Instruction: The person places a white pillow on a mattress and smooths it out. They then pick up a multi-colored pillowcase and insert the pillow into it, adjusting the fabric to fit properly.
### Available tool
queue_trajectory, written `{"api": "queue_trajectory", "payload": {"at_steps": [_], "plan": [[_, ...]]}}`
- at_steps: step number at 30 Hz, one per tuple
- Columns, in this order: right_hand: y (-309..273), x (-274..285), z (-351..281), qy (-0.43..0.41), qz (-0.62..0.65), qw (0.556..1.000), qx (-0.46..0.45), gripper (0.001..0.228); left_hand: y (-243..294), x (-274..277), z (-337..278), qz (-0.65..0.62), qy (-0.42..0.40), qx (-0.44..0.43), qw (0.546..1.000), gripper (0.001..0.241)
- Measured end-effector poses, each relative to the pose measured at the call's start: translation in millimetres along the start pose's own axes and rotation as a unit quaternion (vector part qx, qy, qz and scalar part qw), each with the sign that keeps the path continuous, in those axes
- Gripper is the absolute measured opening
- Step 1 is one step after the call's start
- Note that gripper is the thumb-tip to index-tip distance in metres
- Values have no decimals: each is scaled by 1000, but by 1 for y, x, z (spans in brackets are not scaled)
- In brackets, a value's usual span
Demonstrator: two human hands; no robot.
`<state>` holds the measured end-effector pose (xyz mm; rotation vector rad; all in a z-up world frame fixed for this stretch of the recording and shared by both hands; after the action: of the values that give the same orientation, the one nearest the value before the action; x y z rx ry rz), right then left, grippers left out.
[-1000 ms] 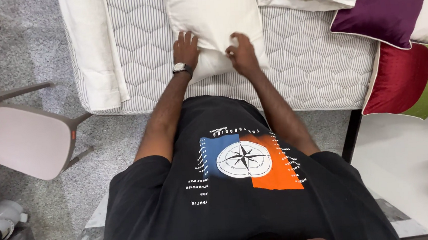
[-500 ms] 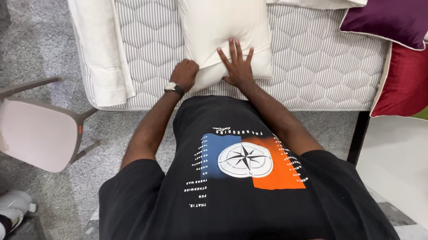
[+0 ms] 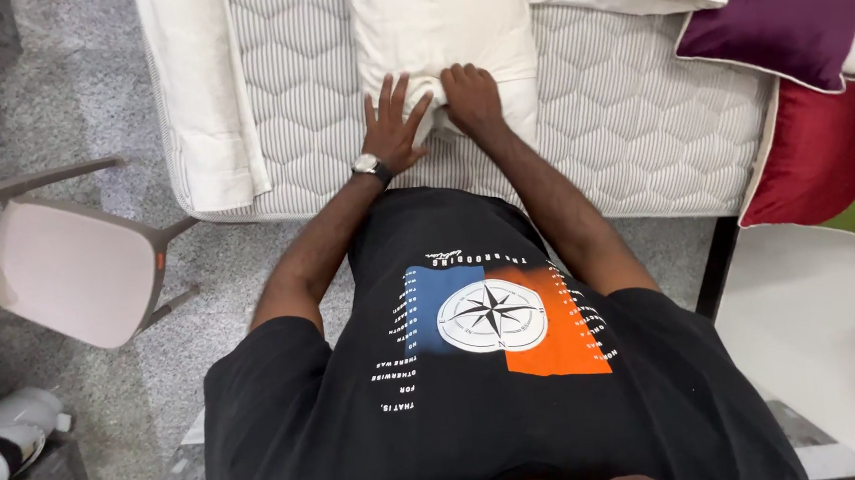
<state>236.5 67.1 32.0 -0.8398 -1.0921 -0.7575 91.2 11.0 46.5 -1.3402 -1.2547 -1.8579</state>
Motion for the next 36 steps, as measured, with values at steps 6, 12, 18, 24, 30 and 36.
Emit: {"api": "queue_trajectory", "payload": {"at_steps": [6, 12, 18, 24, 30, 36], "plan": [[-23, 7, 27, -140, 58, 986, -68, 43, -25, -18, 59, 55, -15, 63, 996, 107], [9, -26, -5, -111, 144, 977, -113, 24, -49, -52, 47, 117, -18, 46, 992, 82], [85, -1, -80, 78, 147, 944, -284, 56, -61, -86, 19, 90, 1, 14, 996, 30], [110, -65, -133, -146, 442, 712, -525, 84, -50, -69, 23, 97, 66, -23, 993, 8], [101, 26, -62, 107, 535, 649, -530, 55, -35, 13, 41, 16, 166, 25, 986, 16], [-4, 203, 43, 191, 574, 757, -249, 43, -12, 30, 37, -123, 237, 126, 955, 43]]}}
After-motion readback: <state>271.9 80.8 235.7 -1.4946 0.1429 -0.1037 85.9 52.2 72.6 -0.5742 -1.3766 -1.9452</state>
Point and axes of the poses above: each hand's wrist, its own z-axis towards the middle knuckle, its own x-axis out of the back of the hand, y = z × x, the point moved 7 cm from there along z, towards the middle knuckle, and after that the axes turned 4 degrees about y, right-handed, at the moved point
